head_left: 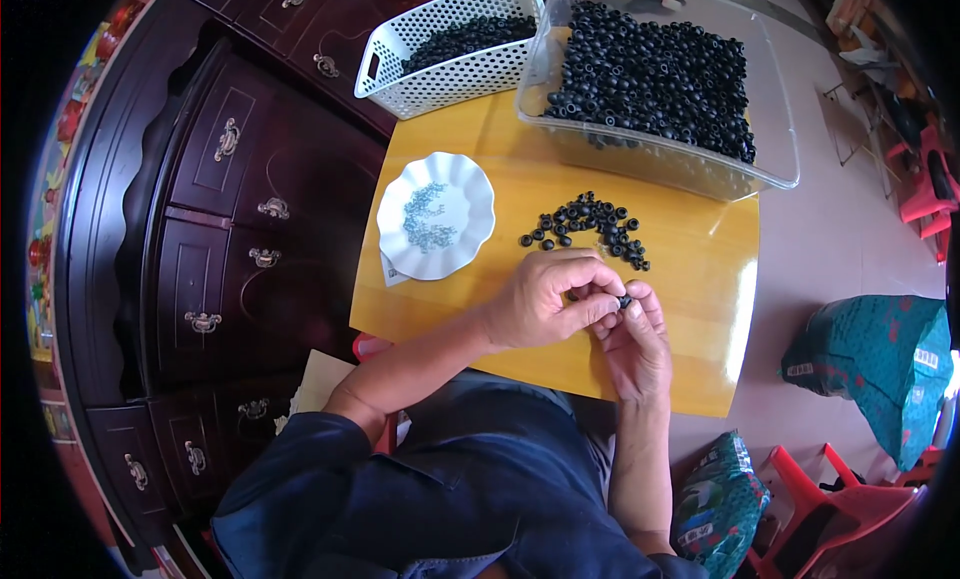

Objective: A person is sorting small black items from a plastic container onto a table and into a small white plate.

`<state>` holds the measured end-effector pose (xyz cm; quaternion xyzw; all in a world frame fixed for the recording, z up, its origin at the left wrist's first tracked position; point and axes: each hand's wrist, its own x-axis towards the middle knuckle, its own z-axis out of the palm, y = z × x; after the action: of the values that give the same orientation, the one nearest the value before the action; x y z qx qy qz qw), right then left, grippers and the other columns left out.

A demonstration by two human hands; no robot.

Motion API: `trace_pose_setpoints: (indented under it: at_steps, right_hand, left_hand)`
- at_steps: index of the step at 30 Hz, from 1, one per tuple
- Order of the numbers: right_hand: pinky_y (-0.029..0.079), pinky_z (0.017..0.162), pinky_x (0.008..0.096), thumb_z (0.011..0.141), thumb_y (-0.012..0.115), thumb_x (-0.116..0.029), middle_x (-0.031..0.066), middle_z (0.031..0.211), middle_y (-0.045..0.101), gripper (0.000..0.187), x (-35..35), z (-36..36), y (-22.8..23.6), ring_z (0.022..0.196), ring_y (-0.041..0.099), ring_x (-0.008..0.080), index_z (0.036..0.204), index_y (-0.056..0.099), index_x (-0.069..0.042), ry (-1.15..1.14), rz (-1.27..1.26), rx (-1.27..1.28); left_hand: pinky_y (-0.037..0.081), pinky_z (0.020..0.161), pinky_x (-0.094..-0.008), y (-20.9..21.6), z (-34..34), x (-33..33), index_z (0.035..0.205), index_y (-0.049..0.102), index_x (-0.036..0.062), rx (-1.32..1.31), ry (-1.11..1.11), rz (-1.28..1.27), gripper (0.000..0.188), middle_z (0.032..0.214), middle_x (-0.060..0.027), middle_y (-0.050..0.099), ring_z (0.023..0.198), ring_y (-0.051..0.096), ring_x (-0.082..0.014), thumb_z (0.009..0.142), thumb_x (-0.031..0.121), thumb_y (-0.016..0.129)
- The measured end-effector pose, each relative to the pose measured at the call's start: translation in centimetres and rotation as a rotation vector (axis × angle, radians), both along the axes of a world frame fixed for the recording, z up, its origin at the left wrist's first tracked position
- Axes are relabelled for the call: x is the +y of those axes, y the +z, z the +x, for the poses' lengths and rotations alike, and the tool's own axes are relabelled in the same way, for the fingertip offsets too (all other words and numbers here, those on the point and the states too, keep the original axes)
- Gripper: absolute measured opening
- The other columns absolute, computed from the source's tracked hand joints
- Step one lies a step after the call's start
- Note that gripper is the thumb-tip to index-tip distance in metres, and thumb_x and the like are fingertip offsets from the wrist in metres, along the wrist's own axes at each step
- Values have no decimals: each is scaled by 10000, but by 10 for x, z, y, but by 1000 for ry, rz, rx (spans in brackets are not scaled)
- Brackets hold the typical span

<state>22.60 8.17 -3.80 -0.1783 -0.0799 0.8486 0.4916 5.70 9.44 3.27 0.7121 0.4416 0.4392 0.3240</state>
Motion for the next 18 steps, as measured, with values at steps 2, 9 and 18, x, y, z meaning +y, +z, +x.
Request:
trace_pose_setpoints:
  at_steps: [2, 9, 18]
  right_hand:
    - [501, 816, 264, 947, 662, -69, 37, 971, 676, 182, 0, 0, 0, 864, 630, 119, 1121, 615, -48, -2, -15, -20]
    - [544, 863, 316, 979, 611, -90, 74, 1048, 680, 170, 0, -1, -8, 931, 670, 166, 1147, 594, -77, 4, 52, -17]
    - [484, 884, 289, 952, 647, -49, 49, 1007, 671, 154, -1, -1, -1, 938, 625, 133, 1103, 614, -54, 8, 18, -16]
  left_hand:
    - [496, 616, -326, -4, 1, -1, 889, 678, 27, 20, 1, 25, 64, 801, -89, 662, 700, 652, -249, 839, 2, 708]
    - [482, 580, -347, -10, 1, -1, 900, 657, 41, 179, 17, 226, 115, 776, -93, 638, 664, 630, -272, 816, -15, 711]
    - [476, 542, -335, -11, 4, -3, 894, 657, 40, 209, 80, 321, 172, 752, -77, 635, 631, 632, -250, 769, -52, 730]
